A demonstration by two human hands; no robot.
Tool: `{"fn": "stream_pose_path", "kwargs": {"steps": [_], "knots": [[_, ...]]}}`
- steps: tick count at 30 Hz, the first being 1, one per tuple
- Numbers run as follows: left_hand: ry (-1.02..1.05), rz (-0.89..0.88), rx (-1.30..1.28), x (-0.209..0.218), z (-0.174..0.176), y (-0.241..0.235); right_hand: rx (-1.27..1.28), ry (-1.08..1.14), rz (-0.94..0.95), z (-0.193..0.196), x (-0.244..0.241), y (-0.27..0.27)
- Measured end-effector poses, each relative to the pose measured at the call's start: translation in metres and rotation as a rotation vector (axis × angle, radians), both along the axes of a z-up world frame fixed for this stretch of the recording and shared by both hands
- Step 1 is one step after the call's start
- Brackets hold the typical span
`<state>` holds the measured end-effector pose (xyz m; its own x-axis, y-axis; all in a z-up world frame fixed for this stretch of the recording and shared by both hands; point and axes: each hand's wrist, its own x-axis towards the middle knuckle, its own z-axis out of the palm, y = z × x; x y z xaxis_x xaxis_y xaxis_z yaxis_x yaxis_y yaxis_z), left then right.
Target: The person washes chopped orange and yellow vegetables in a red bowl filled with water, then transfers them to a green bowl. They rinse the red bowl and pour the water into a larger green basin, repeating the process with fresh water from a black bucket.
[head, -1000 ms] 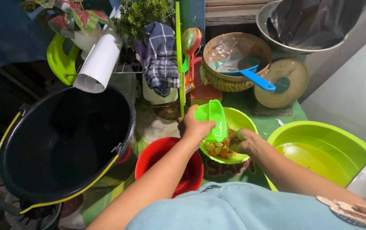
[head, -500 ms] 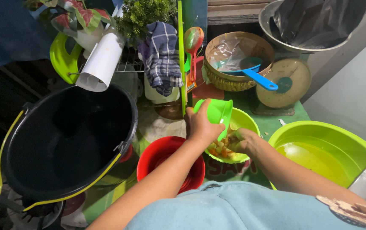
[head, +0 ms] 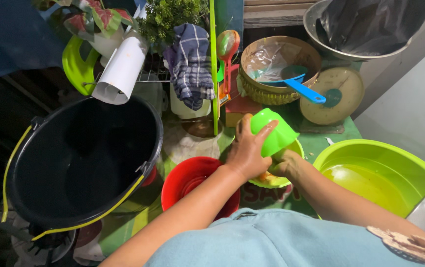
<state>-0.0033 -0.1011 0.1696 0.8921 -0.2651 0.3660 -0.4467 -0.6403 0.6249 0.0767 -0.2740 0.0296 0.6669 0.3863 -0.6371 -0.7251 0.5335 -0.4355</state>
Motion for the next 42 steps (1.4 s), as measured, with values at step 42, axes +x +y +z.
{"fn": "stream_pose_path", "kwargs": {"steps": [42], "knots": [[0.684,0.493,-1.137,-0.056,0.064,0.283,-0.767,-0.822,0.147,0.207,-0.071,0.245]]}}
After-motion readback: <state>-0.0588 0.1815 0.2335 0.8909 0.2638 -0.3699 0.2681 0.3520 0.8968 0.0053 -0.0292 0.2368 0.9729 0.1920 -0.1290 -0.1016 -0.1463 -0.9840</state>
